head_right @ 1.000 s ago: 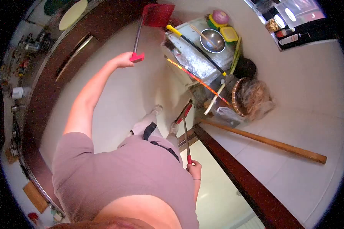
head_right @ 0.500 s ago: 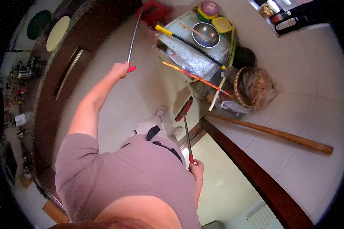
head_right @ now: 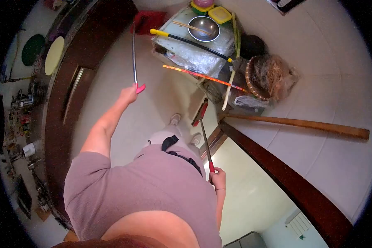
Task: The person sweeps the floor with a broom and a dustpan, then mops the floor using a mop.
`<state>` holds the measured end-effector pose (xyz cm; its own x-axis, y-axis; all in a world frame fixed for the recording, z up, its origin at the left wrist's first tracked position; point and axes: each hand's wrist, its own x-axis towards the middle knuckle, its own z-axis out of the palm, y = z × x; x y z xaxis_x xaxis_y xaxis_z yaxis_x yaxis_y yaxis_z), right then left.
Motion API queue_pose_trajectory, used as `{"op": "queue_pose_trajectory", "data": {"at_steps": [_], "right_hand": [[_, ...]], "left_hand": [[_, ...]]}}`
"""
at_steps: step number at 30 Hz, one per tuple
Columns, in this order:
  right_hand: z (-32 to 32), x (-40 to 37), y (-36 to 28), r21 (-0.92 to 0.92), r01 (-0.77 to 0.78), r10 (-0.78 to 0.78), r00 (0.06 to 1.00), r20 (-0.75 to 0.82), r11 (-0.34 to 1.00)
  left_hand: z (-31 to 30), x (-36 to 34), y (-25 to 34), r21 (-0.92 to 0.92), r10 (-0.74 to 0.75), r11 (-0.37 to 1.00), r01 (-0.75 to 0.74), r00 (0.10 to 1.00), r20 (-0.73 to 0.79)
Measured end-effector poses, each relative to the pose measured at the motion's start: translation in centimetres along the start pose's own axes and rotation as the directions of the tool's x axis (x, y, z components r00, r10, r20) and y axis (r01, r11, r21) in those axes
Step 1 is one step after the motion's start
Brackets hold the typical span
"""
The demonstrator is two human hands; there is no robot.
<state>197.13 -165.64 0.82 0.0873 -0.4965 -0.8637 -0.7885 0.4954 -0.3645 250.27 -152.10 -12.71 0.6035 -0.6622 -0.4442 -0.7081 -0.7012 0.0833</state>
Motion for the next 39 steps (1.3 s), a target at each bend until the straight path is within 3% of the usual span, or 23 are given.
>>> {"op": "queue_pose_trajectory", "data": {"at_steps": [7,12,15,16,19,20,21,22,25,27,29,30,32,34,36,39], "right_hand": [[0.3,1.3,1.6,0.037,-0.012,0.013,0.999,-0.049,0.999],[0.2,2.9,4.4,0.006,-0.003,0.004,0.996,-0.084,1.0],[0.6,3.2,5.5,-0.104,0.022,-0.039,0.986,-0.163,0.994],[0.4,2.6,4.5,-0.099,-0.03,0.016,0.989,-0.144,0.995],[-0.5,-0.3,0.7,0.055,-0.064,0.068,0.995,-0.075,0.996],[-0.8,-1.0,0.4,0.118,-0.072,0.079,0.995,-0.054,0.99],[-1.1,-1.3,0.6,0.177,-0.07,0.077,0.996,-0.032,0.982],[-0.9,-1.6,1.3,0.275,-0.077,0.088,0.996,-0.027,0.958],[-1.8,-3.1,2.3,0.498,-0.082,0.078,0.997,0.029,0.863],[-2.4,-2.9,3.5,0.559,-0.059,0.063,0.998,0.011,0.827],[-3.5,-2.8,4.8,0.576,-0.052,0.032,0.998,0.045,0.816],[-4.2,-2.9,5.9,0.584,-0.045,-0.007,0.996,0.086,0.811],[-5.4,-3.6,8.0,0.633,-0.011,-0.042,0.997,0.068,0.774],[-7.4,-5.2,9.7,0.676,0.015,-0.059,0.997,0.043,0.737],[-9.1,-6.2,12.3,0.778,0.176,-0.239,0.97,-0.034,0.603],[-11.9,-8.0,15.4,0.816,0.337,-0.34,0.922,-0.186,0.47]], "left_hand": [[0.8,-0.4,0.9,0.035,0.009,0.999,-0.008,0.999,-0.043],[-0.8,0.5,0.8,0.009,-0.09,0.996,0.09,0.992,0.085],[-2.5,0.8,2.1,-0.138,-0.051,0.989,0.056,0.998,0.039],[-2.9,0.9,2.5,-0.182,-0.036,0.983,0.038,0.999,0.011],[-0.5,2.5,0.1,-0.56,0.037,0.822,-0.104,0.991,-0.13],[-2.7,1.4,1.3,-0.707,0.004,0.707,-0.038,0.999,-0.05],[-3.6,0.8,1.5,-0.707,-0.064,0.708,-0.014,0.994,-0.084],[-7.2,-1.6,3.7,-0.864,-0.012,0.501,0.049,0.999,0.05],[-10.9,-4.4,4.4,-0.935,-0.088,0.346,0.082,0.995,0.054],[-13.0,-6.1,4.2,-0.95,-0.094,0.262,0.17,0.984,0.15],[-13.1,-6.8,3.1,-0.958,-0.01,0.207,0.199,0.979,0.201],[-13.0,-7.6,3.7,-0.958,0.001,0.218,0.187,0.981,0.192],[-12.3,-9.0,4.9,-0.895,-0.084,0.312,0.318,0.948,0.308],[-10.4,-10.1,6.1,-0.873,0.003,0.392,0.29,0.949,0.317],[-9.0,-12.1,9.9,-0.855,0.042,0.428,0.292,0.939,0.341],[-6.9,-14.9,15.8,-0.847,0.174,0.437,0.303,0.895,0.41]]}}
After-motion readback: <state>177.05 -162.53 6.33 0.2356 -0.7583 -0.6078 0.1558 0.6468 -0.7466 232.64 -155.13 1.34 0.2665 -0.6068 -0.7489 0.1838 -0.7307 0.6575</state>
